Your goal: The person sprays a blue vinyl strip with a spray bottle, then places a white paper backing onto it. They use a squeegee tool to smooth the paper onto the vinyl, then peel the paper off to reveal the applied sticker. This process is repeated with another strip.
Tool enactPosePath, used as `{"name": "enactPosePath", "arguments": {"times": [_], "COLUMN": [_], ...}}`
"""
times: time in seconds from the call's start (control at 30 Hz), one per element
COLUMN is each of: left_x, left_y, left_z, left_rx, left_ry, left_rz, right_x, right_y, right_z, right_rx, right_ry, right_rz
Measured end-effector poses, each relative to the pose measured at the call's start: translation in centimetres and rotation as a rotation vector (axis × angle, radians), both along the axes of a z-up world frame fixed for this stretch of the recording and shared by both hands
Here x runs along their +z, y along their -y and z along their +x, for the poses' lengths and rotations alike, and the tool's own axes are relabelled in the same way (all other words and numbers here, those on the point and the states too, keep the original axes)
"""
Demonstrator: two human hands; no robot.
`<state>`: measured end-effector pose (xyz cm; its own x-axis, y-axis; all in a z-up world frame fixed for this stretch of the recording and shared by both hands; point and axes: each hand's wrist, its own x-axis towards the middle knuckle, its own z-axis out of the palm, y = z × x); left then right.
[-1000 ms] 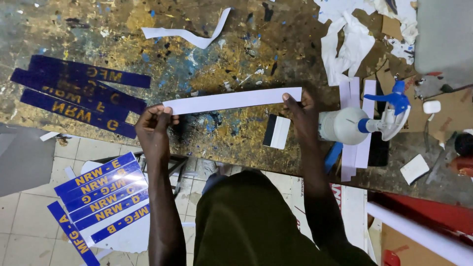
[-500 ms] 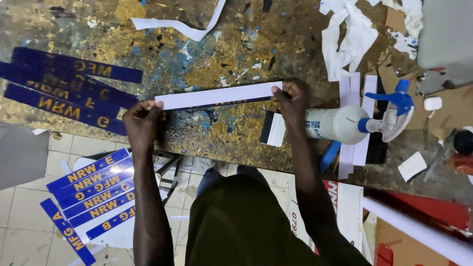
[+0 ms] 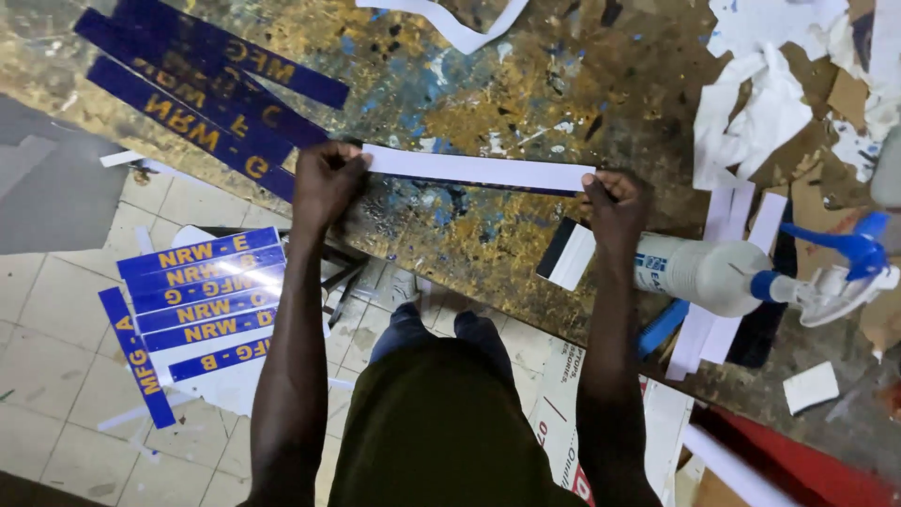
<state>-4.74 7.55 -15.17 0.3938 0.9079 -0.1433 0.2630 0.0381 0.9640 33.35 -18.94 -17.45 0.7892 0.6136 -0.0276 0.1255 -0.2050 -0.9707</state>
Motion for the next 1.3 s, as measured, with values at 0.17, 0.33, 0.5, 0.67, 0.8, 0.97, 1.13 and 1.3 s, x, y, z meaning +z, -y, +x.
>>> {"name": "enactPosePath", "arguments": {"times": [0.17,0.33,0.5,0.67,0.8,0.97,1.13,1.3], "left_x": [-0.3,0.2,-0.1,0.8,-0.1,0.1,0.8,1.3], "left_y": [0.8,0.8,0.8,1.0,0.7,0.3,1.0,1.4], "left_z": [-0.4,-0.4,-0.7,-0.2,-0.6,-0.7,-0.5,-0.3], "left_rx": [0.005,-0.027,-0.049,-0.039,-0.037,-0.072,-0.068,-0.041], "left_ry": [-0.06,-0.07,-0.139,-0.146,-0.146,-0.125,-0.115,-0.104], "left_rz": [0.031,0.063,0.16,0.148,0.167,0.198,0.182,0.174], "right_x": [-0.6,-1.3,-0.8,-0.4,-0.5,-1.3,-0.4,1.8], "right_y": [0.0,0.3,0.4,0.1,0.3,-0.2,0.1,-0.3], "right_z": [0.1,1.1,0.3,-0.1,0.0,0.0,-0.7,-1.2], "right_rx": [-0.007,0.002,-0.033,-0.048,-0.05,-0.109,-0.106,-0.03], "right_ry": [-0.049,0.004,0.001,-0.007,-0.015,-0.014,-0.037,0.063], "right_rz": [0.035,0.048,0.03,0.02,0.044,0.043,0.034,0.023]}}
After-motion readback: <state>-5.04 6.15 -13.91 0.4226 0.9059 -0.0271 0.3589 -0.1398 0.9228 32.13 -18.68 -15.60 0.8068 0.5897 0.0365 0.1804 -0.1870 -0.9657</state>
